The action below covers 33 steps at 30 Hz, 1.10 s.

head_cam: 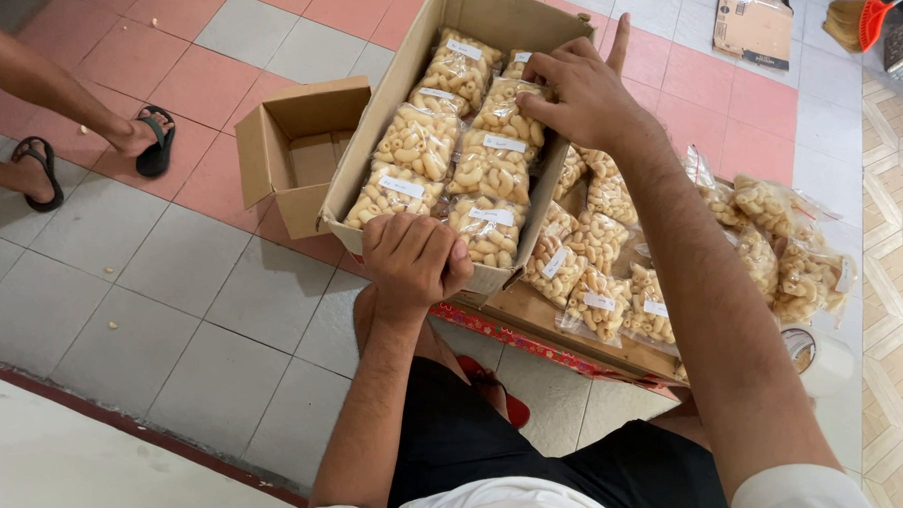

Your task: Packing small plastic bags of snacks into a cardboard box in an organized manner.

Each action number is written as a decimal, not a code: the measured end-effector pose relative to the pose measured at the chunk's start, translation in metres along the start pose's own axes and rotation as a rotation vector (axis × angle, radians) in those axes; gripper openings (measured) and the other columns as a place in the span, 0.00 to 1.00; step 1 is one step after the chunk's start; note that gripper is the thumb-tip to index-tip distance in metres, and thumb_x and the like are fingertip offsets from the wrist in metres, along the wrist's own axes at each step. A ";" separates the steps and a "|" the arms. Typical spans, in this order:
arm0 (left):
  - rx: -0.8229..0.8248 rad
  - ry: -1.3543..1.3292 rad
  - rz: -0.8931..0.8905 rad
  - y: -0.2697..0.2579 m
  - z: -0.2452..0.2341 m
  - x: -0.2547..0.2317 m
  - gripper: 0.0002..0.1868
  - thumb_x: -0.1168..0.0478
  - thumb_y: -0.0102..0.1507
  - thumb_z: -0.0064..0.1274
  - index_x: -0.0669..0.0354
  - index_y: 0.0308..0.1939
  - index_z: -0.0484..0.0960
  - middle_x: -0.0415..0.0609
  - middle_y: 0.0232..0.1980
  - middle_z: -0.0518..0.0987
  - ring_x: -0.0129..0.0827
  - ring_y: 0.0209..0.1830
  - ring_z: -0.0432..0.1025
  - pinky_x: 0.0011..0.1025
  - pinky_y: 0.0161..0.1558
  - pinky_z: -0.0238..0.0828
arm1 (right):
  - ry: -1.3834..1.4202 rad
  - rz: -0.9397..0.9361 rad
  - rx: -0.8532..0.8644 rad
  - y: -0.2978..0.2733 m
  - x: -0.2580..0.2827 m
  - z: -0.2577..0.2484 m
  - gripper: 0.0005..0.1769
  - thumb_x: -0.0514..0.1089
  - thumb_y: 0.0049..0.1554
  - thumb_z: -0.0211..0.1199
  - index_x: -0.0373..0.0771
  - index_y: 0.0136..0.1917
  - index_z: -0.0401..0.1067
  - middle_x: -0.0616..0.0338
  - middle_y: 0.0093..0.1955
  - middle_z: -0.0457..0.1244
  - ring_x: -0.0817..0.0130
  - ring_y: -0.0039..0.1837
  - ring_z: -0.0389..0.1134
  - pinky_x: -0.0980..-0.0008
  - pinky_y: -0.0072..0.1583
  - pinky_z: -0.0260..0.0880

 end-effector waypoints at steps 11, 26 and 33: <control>-0.011 0.013 0.003 -0.001 0.002 -0.001 0.23 0.55 0.74 0.35 0.51 0.24 0.71 0.41 0.26 0.73 0.33 0.27 0.65 0.36 0.40 0.56 | 0.155 -0.023 -0.064 -0.010 0.023 -0.020 0.33 0.70 0.70 0.38 0.57 0.76 0.69 0.61 0.60 0.58 0.56 0.77 0.56 0.27 0.72 -0.02; -0.013 0.019 0.012 -0.001 0.004 -0.003 0.22 0.56 0.74 0.35 0.52 0.24 0.70 0.42 0.26 0.72 0.35 0.27 0.65 0.37 0.40 0.56 | 0.185 -0.338 0.008 -0.027 0.065 -0.022 0.19 0.67 0.67 0.60 0.61 0.61 0.83 0.72 0.66 0.64 0.59 0.76 0.57 0.25 0.79 0.18; -0.003 0.023 0.002 -0.002 0.005 -0.004 0.21 0.57 0.73 0.35 0.53 0.25 0.70 0.43 0.27 0.74 0.36 0.28 0.66 0.38 0.40 0.56 | 0.217 -0.257 0.032 -0.030 0.066 -0.027 0.18 0.67 0.66 0.61 0.61 0.58 0.83 0.69 0.62 0.64 0.60 0.73 0.59 0.31 0.80 0.24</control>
Point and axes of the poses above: each hand's wrist, its own y-axis towards the middle knuckle, its own z-axis out of the palm, x = y × z, the point moved 8 cm from there along y, towards the middle knuckle
